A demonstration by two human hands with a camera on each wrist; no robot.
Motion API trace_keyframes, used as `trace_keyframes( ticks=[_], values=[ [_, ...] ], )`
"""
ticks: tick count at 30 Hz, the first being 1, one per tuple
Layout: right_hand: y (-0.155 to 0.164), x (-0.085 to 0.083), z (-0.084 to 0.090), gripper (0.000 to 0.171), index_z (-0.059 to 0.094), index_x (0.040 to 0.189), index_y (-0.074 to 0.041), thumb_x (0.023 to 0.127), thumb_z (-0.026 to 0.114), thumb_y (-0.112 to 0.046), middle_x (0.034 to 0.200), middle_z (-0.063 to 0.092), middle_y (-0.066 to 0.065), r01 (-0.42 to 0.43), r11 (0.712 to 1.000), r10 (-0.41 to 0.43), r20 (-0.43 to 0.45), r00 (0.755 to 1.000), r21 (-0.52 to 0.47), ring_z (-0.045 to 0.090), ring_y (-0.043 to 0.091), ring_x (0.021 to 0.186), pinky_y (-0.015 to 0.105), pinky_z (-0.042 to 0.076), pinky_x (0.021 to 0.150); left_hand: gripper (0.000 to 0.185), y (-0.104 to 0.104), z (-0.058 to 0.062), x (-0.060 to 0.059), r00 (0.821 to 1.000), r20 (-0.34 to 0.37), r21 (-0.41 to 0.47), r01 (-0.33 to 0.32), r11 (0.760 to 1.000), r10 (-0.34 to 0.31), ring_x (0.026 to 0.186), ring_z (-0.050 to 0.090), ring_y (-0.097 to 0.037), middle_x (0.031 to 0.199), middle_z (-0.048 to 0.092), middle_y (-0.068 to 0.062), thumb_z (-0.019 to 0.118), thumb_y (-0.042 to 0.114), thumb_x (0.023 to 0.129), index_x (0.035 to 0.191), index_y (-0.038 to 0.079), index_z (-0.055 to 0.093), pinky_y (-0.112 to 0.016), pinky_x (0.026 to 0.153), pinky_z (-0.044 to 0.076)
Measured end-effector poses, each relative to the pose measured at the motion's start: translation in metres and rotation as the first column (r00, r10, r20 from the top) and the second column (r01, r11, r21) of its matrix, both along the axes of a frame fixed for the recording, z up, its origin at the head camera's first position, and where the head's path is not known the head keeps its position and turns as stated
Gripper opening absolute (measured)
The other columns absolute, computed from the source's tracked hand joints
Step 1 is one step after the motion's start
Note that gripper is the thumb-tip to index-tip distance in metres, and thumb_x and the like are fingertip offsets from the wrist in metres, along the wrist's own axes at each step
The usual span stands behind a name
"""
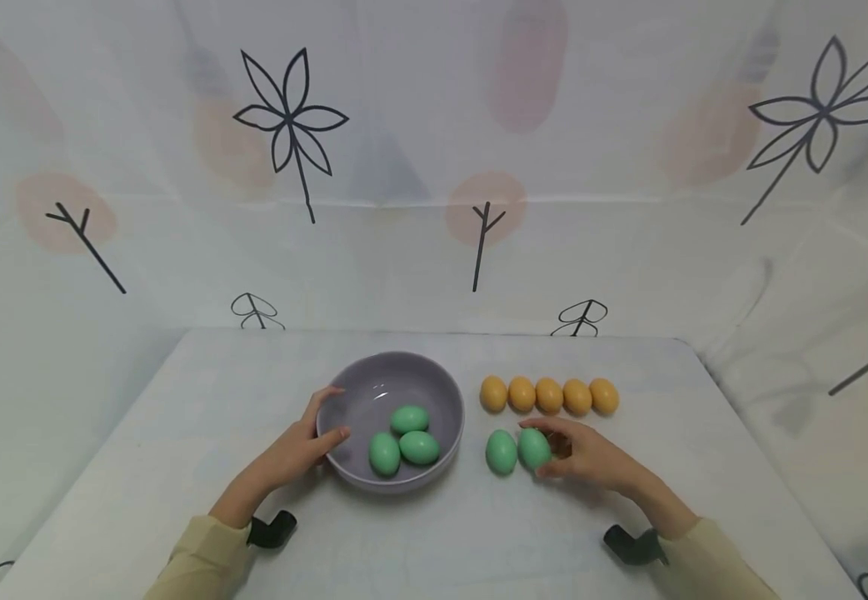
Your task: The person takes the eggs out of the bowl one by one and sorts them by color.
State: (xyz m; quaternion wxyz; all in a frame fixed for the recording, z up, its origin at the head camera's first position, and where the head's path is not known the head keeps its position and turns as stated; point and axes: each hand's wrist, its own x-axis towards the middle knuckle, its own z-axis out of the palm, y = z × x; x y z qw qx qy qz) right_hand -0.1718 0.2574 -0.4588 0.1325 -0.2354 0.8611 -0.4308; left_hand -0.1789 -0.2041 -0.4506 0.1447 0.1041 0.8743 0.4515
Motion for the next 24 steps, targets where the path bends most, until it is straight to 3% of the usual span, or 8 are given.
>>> trace_keyframes(
  ticks=[4, 11, 24],
  values=[
    [0.0007, -0.0015, -0.0038, 0.066, 0.054, 0.141, -0.012, 0.083, 0.082, -0.025, 0.098, 0.054, 0.004, 0.013, 1.000, -0.014, 0.038, 0.999, 0.018, 0.048, 0.019, 0.086, 0.027, 0.040, 0.074, 0.063, -0.0005, 0.0011, 0.0002, 1.000, -0.010, -0.007, -0.004, 1.000, 0.004, 0.066, 0.048, -0.021, 0.073, 0.046, -0.007, 0.059, 0.042, 0.099, 0.150, 0.031, 0.022, -0.035, 0.065, 0.041],
    [0.0000, 0.0015, -0.0032, 0.066, 0.051, 0.145, -0.013, 0.087, 0.078, -0.029, 0.101, 0.052, 0.005, 0.005, 0.999, -0.007, 0.052, 0.999, 0.046, 0.047, 0.021, 0.088, 0.029, 0.039, 0.075, 0.065, 0.0012, -0.0004, 0.0012, 1.000, 0.004, 0.001, -0.007, 1.000, 0.007, 0.065, 0.049, -0.021, 0.070, 0.046, -0.006, 0.058, 0.043, 0.099, 0.150, 0.032, 0.021, -0.035, 0.065, 0.041],
    [0.0022, 0.0002, -0.0050, 0.069, 0.051, 0.144, -0.012, 0.084, 0.080, -0.031, 0.111, 0.051, 0.004, 0.023, 0.997, -0.028, 0.064, 0.998, 0.078, 0.047, 0.024, 0.095, 0.031, 0.041, 0.078, 0.063, 0.0011, 0.0003, 0.0021, 1.000, -0.014, 0.009, 0.000, 1.000, 0.000, 0.063, 0.050, -0.021, 0.067, 0.046, -0.005, 0.058, 0.040, 0.100, 0.150, 0.030, 0.022, -0.035, 0.065, 0.042]
  ],
)
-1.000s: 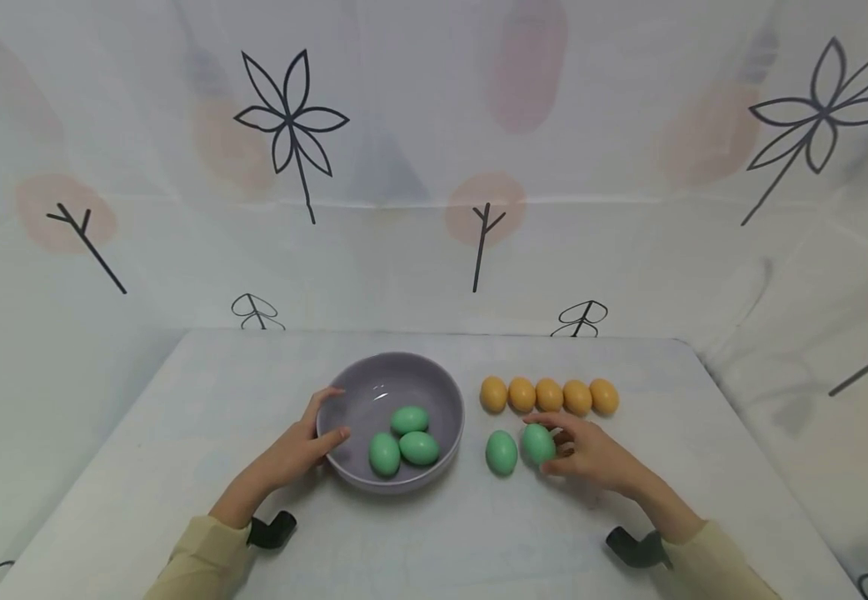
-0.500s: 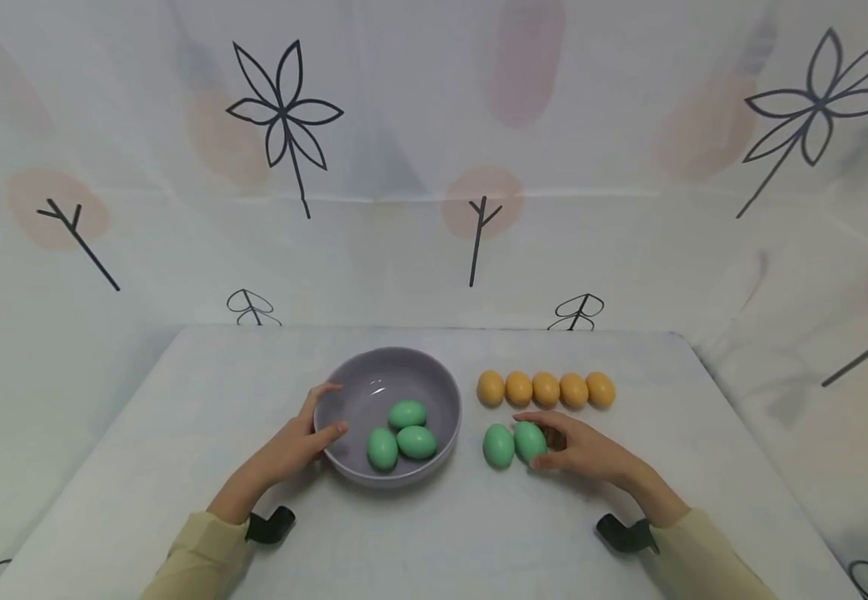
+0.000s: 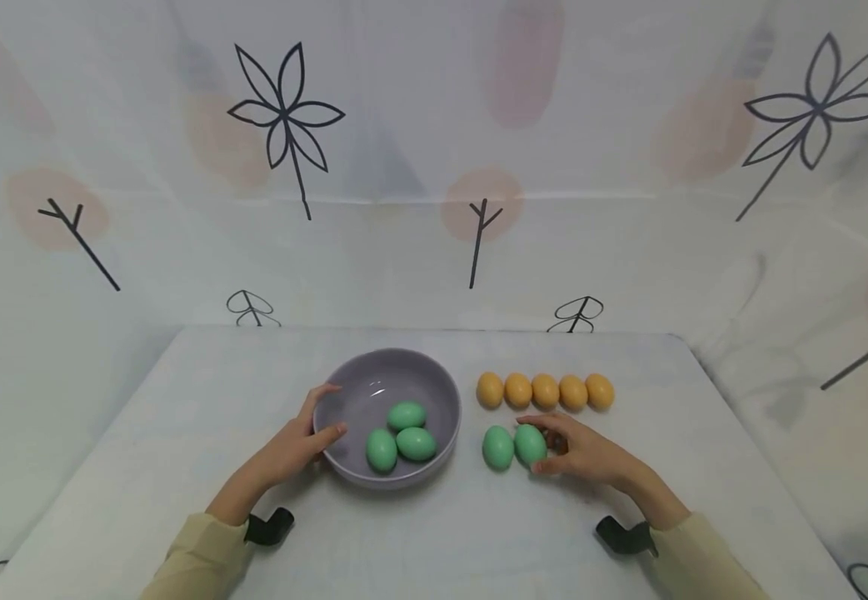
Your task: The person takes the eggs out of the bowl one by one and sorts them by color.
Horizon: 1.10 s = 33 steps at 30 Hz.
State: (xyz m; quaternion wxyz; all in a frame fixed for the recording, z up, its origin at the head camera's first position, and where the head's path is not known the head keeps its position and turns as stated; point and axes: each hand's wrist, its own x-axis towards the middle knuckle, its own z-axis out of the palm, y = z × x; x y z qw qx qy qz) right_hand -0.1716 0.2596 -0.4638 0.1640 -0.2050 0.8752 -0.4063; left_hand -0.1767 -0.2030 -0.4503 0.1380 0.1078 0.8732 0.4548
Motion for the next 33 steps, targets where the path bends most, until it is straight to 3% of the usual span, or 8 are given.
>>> trace_keyframes(
  ticks=[18, 27, 33],
  values=[
    [0.006, -0.001, -0.002, 0.071, 0.050, 0.144, -0.010, 0.082, 0.082, -0.023, 0.101, 0.051, 0.009, 0.028, 0.997, -0.024, 0.054, 0.998, -0.074, 0.046, 0.025, 0.087, 0.029, 0.040, 0.070, 0.063, -0.001, -0.001, -0.001, 1.000, 0.013, 0.008, 0.000, 1.000, 0.000, 0.063, 0.046, -0.019, 0.066, 0.042, -0.003, 0.058, 0.040, 0.100, 0.150, 0.031, 0.021, -0.034, 0.064, 0.039],
    [0.007, -0.001, -0.004, 0.072, 0.050, 0.143, -0.010, 0.081, 0.083, -0.023, 0.100, 0.051, 0.009, 0.031, 0.997, -0.027, 0.053, 0.998, -0.070, 0.047, 0.023, 0.085, 0.028, 0.040, 0.069, 0.063, 0.000, -0.002, 0.000, 1.000, 0.009, 0.023, -0.008, 1.000, 0.008, 0.068, 0.048, -0.021, 0.095, 0.053, -0.012, 0.059, 0.040, 0.099, 0.150, 0.030, 0.023, -0.035, 0.066, 0.041],
    [0.010, -0.003, -0.001, 0.076, 0.048, 0.146, -0.009, 0.079, 0.083, -0.019, 0.103, 0.052, 0.011, 0.037, 0.995, -0.029, 0.087, 0.996, -0.089, 0.048, 0.026, 0.088, 0.029, 0.042, 0.070, 0.063, 0.000, -0.002, -0.001, 1.000, 0.006, 0.014, -0.003, 1.000, 0.003, 0.067, 0.049, -0.021, 0.077, 0.048, -0.008, 0.059, 0.041, 0.100, 0.150, 0.030, 0.022, -0.035, 0.066, 0.041]
  ],
)
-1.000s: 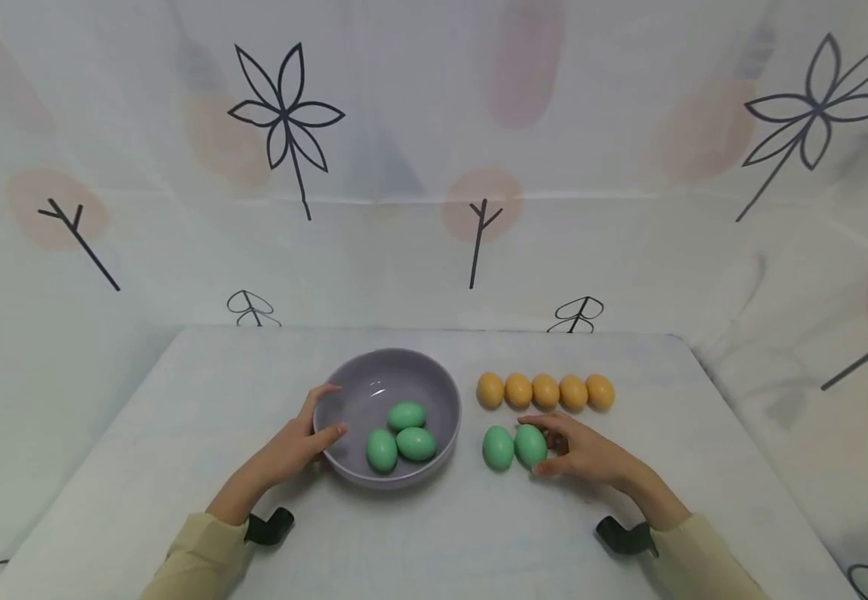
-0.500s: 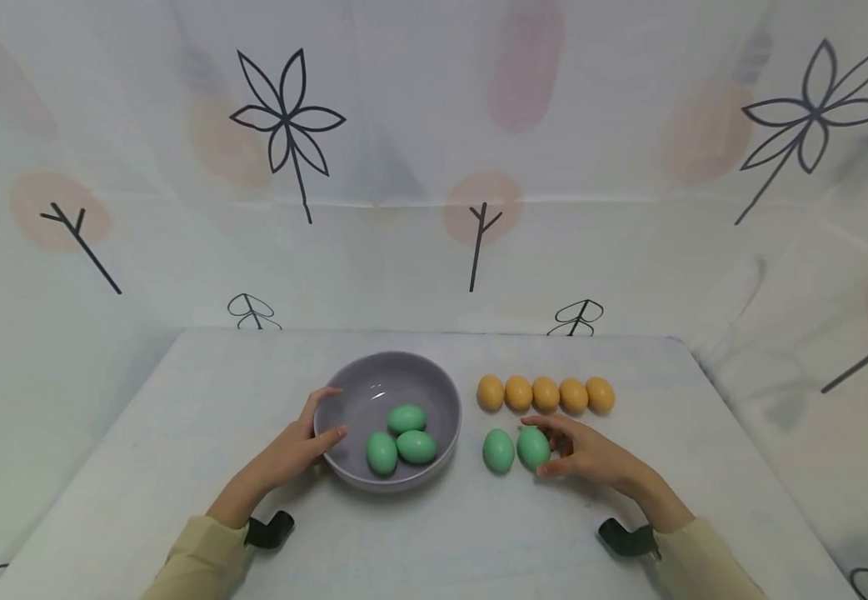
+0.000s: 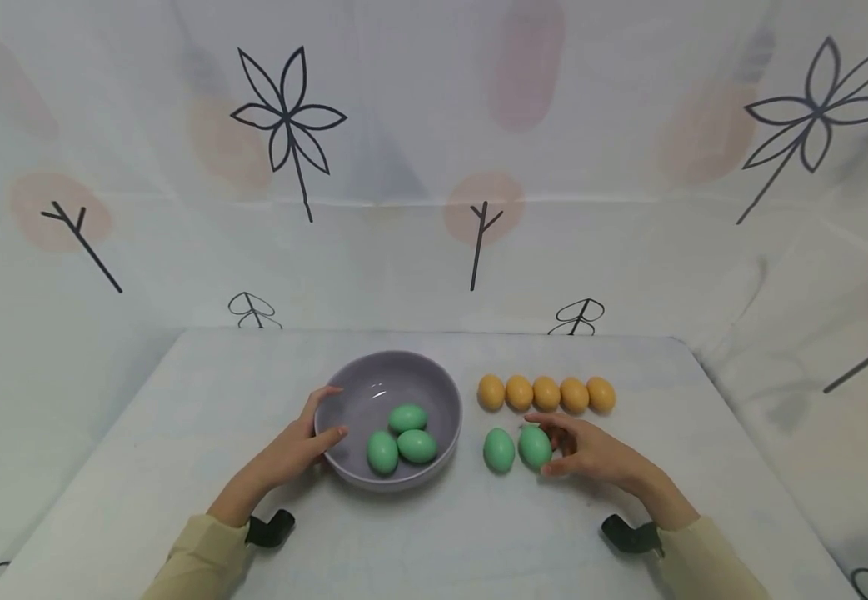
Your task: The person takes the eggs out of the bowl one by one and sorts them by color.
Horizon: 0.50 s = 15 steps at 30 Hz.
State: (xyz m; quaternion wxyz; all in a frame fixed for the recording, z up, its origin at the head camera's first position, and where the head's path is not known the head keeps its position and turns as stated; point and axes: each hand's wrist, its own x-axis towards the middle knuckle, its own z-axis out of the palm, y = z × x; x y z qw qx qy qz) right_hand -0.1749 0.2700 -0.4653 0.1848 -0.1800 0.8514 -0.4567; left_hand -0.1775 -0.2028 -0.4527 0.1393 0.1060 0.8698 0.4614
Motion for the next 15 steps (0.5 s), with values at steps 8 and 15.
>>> trace_keyframes(
  ticks=[8, 15],
  values=[
    [0.003, -0.001, 0.015, 0.074, 0.047, 0.145, -0.005, 0.081, 0.082, -0.015, 0.116, 0.053, 0.015, -0.045, 0.998, 0.043, -0.033, 0.999, -0.043, 0.051, 0.031, 0.094, 0.030, 0.043, 0.075, 0.062, 0.000, 0.002, 0.000, 1.000, 0.010, 0.001, -0.011, 1.000, 0.011, 0.070, 0.050, -0.023, 0.105, 0.054, -0.018, 0.058, 0.040, 0.100, 0.150, 0.029, 0.023, -0.036, 0.067, 0.042],
    [0.002, -0.006, 0.047, 0.060, 0.052, 0.139, -0.007, 0.086, 0.078, -0.018, 0.122, 0.053, 0.018, -0.014, 1.000, 0.013, -0.124, 0.992, -0.003, 0.046, 0.035, 0.098, 0.030, 0.041, 0.078, 0.064, 0.000, 0.001, 0.000, 1.000, 0.007, -0.006, -0.008, 1.000, 0.008, 0.069, 0.050, -0.023, 0.087, 0.052, -0.013, 0.058, 0.043, 0.099, 0.150, 0.030, 0.022, -0.035, 0.067, 0.042]
  ],
)
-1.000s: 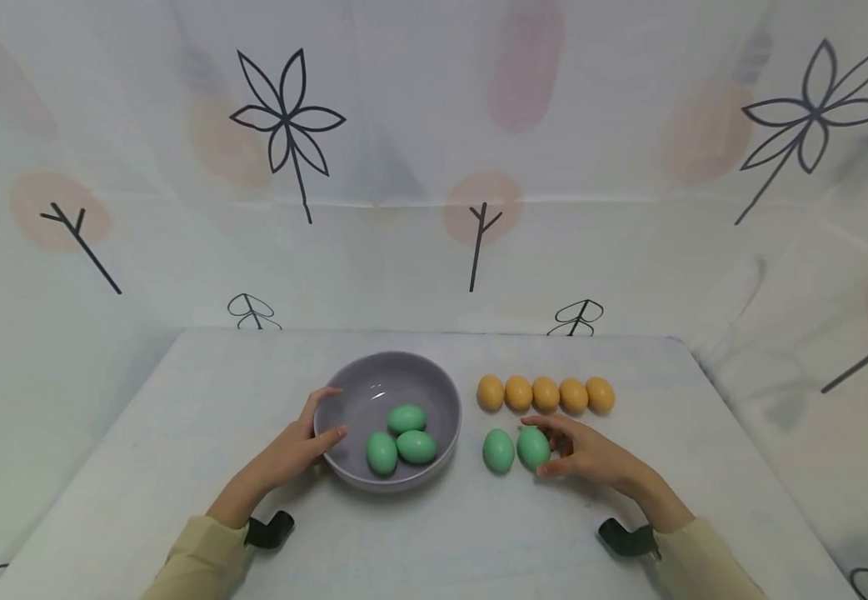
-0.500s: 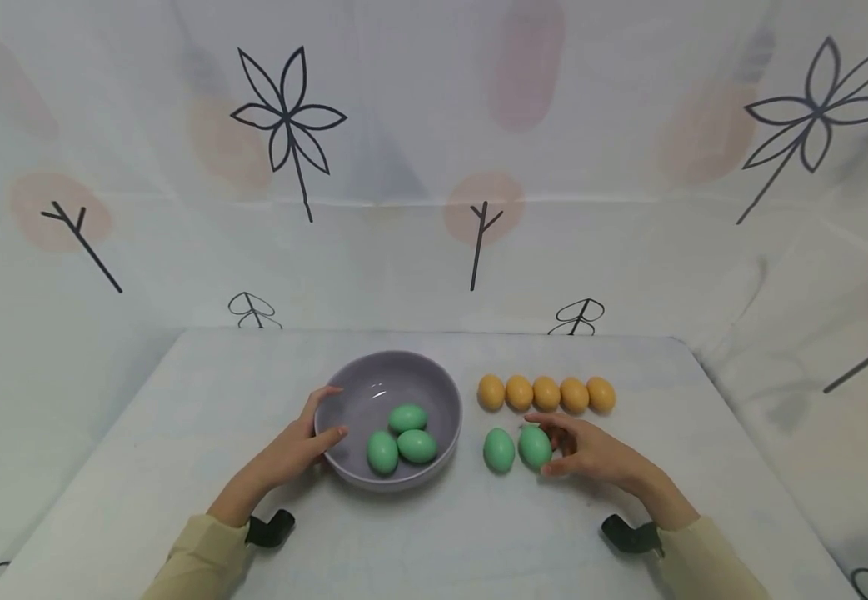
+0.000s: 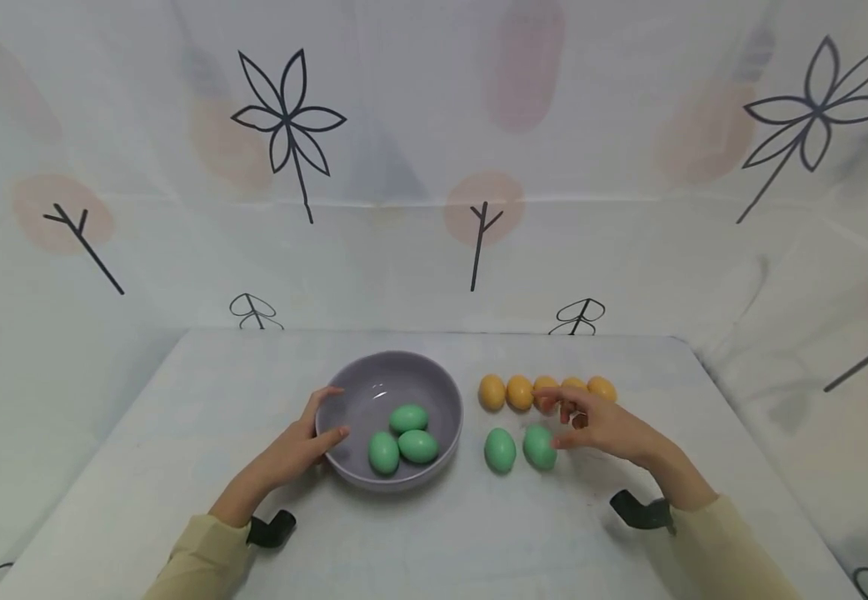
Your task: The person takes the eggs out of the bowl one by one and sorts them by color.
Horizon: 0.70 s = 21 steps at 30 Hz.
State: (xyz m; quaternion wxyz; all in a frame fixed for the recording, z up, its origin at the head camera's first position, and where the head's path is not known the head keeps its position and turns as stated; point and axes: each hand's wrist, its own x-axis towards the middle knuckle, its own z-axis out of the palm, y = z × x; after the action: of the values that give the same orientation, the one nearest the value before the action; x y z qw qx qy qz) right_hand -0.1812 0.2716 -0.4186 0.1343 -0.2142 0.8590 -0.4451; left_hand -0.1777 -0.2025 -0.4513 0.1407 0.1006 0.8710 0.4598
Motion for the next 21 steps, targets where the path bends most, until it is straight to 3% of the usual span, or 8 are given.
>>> trace_keyframes(
  ticks=[2, 6, 13, 19, 21],
  values=[
    [-0.002, -0.003, 0.008, 0.055, 0.054, 0.138, -0.009, 0.088, 0.076, -0.020, 0.121, 0.055, 0.016, 0.028, 0.999, -0.027, -0.020, 0.999, 0.018, 0.048, 0.032, 0.098, 0.031, 0.042, 0.079, 0.064, 0.000, 0.001, 0.000, 1.000, 0.008, -0.002, 0.004, 1.000, -0.004, 0.067, 0.050, -0.022, 0.076, 0.048, -0.009, 0.058, 0.043, 0.099, 0.150, 0.030, 0.021, -0.035, 0.066, 0.042],
    [-0.013, -0.012, 0.022, 0.045, 0.058, 0.136, -0.011, 0.094, 0.070, -0.022, 0.121, 0.058, 0.016, 0.053, 0.999, -0.052, -0.037, 0.998, 0.008, 0.051, 0.028, 0.102, 0.037, 0.046, 0.082, 0.064, 0.000, 0.001, 0.001, 1.000, 0.010, 0.002, 0.004, 1.000, -0.005, 0.067, 0.049, -0.022, 0.073, 0.045, -0.006, 0.058, 0.042, 0.099, 0.150, 0.030, 0.022, -0.035, 0.066, 0.042],
    [-0.047, -0.030, 0.039, 0.035, 0.061, 0.132, -0.012, 0.098, 0.064, -0.019, 0.121, 0.061, 0.017, -0.027, 0.998, 0.024, -0.053, 0.998, -0.061, 0.056, 0.028, 0.107, 0.042, 0.047, 0.087, 0.064, 0.000, 0.003, 0.001, 1.000, 0.011, 0.005, 0.003, 1.000, -0.003, 0.067, 0.047, -0.021, 0.073, 0.044, -0.006, 0.058, 0.041, 0.100, 0.150, 0.031, 0.021, -0.035, 0.065, 0.041],
    [-0.087, -0.045, 0.050, 0.033, 0.063, 0.131, -0.016, 0.098, 0.065, -0.023, 0.117, 0.063, 0.005, -0.095, 0.993, 0.092, -0.042, 0.995, -0.072, 0.059, 0.022, 0.108, 0.039, 0.047, 0.090, 0.063, 0.000, 0.002, 0.001, 1.000, 0.000, 0.017, 0.000, 1.000, 0.000, 0.070, 0.049, -0.022, 0.100, 0.054, -0.016, 0.059, 0.040, 0.099, 0.150, 0.029, 0.023, -0.036, 0.066, 0.042],
    [-0.101, -0.050, 0.053, 0.034, 0.063, 0.131, -0.015, 0.098, 0.064, -0.023, 0.118, 0.064, 0.006, -0.124, 0.990, 0.123, -0.023, 0.992, -0.070, 0.059, 0.022, 0.108, 0.038, 0.047, 0.091, 0.063, 0.000, 0.002, 0.001, 1.000, 0.000, 0.024, 0.000, 1.000, 0.000, 0.070, 0.049, -0.022, 0.104, 0.053, -0.018, 0.059, 0.040, 0.099, 0.150, 0.029, 0.023, -0.036, 0.067, 0.042]
  ],
)
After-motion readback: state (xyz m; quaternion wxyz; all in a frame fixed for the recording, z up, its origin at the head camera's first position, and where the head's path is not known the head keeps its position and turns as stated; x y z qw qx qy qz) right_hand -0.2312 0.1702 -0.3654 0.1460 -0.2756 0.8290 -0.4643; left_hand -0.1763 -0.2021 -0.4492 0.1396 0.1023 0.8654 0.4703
